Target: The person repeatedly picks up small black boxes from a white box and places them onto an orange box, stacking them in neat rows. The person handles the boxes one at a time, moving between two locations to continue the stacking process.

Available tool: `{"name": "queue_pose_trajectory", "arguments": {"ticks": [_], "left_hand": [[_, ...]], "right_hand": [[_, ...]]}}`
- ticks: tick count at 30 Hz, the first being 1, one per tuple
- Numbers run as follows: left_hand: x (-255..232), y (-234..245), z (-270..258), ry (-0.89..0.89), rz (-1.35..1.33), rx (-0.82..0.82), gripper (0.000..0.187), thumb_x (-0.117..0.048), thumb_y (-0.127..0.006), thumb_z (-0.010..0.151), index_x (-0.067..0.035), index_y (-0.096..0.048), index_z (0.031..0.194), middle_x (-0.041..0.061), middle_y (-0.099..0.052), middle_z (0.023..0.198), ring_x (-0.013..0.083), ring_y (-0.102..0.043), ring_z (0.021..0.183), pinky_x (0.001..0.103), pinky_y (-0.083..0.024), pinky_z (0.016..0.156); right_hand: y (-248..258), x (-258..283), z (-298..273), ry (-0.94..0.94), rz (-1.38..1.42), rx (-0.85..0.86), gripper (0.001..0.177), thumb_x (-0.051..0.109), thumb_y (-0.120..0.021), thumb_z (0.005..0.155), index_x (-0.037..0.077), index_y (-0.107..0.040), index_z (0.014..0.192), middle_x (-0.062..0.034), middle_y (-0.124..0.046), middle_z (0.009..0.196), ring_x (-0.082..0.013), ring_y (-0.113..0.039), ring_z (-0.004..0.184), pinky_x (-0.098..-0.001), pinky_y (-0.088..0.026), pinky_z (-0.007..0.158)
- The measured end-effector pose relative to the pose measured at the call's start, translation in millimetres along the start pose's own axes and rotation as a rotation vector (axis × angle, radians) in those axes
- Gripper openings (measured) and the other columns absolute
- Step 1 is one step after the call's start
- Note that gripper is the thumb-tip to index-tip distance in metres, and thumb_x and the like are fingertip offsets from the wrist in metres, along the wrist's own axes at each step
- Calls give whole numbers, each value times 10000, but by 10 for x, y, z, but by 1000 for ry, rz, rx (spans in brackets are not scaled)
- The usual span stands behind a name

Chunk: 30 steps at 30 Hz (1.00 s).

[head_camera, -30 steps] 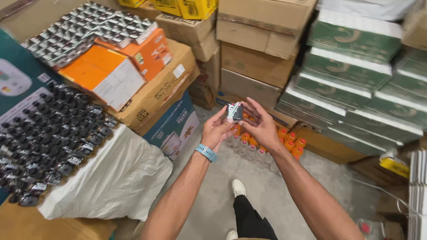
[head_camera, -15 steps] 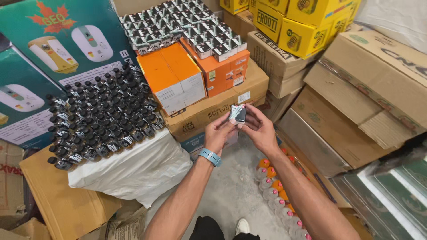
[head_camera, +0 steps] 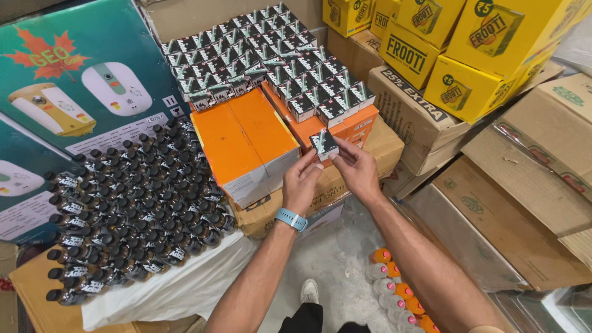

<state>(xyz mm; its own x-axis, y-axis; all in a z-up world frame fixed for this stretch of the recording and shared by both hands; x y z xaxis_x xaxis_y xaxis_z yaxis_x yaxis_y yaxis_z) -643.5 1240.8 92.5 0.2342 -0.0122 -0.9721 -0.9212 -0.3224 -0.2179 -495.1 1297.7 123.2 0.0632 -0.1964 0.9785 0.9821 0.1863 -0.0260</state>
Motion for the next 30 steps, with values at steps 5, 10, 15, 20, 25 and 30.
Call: {"name": "queue_pose_trajectory", "arguments": {"ticks": [5,10,15,20,25,30], "left_hand": [[-332,-107,72,73,-68,56,554,-38,-568,923,6,-484,1468,301,-337,1569,319,-713,1058,349,-642,814],[-367,-129,281,90,-70,61,584,-15,-568,897,13,-472,1472,273,-301,1597,337,-718,1039,357,-661,777],[-404,-112,407,85,-41,57,561,-45,-564,903,37,-482,1452,279,-348,1567,337,-733,998,360,-652,764],[-351,-105,471,73,-41,1,558,-17,-570,907,25,-485,1457,330,-337,1544,370,-716,1038,407,-652,811],[-403,-92,459,36,-36,-28,588,-17,-583,905,25,-446,1475,319,-388,1491,368,-713,1040,423,-655,824],[-462,-26,546,-123,25,36,392,-16,-639,865,22,-644,1256,177,-632,1061,210,-733,822,280,-651,686]], "right_hand": [[21,-247,360,50,-167,-115,330,48,-809,846,72,-754,1171,-112,-723,1074,-122,-681,893,-240,-591,793],[94,-309,587,46,-256,-212,260,125,-858,821,106,-790,1071,-33,-689,882,-55,-628,716,-159,-572,639],[113,-353,700,45,-293,-206,220,153,-863,820,65,-784,1006,-42,-620,769,-67,-594,652,-184,-551,610],[88,-302,789,72,-323,-152,158,148,-867,822,79,-791,942,-42,-580,719,-71,-572,603,-203,-524,559],[146,-287,714,68,-263,-136,112,118,-833,846,91,-790,946,-22,-585,738,-51,-575,637,-174,-521,615],[340,-209,527,51,-92,-116,144,86,-774,922,100,-776,1065,-28,-681,809,-41,-635,745,-175,-555,721]]}}
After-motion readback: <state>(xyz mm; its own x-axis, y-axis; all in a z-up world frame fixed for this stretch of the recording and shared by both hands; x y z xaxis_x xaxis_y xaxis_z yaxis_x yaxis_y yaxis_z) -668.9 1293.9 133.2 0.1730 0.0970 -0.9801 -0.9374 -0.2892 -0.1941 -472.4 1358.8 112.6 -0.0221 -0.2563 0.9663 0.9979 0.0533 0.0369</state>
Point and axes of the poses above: each hand's wrist, its own z-axis towards the middle knuckle, its own y-axis out of the back of the hand, x = y × z, the point moved 9 cm from there along z, towards the middle knuckle
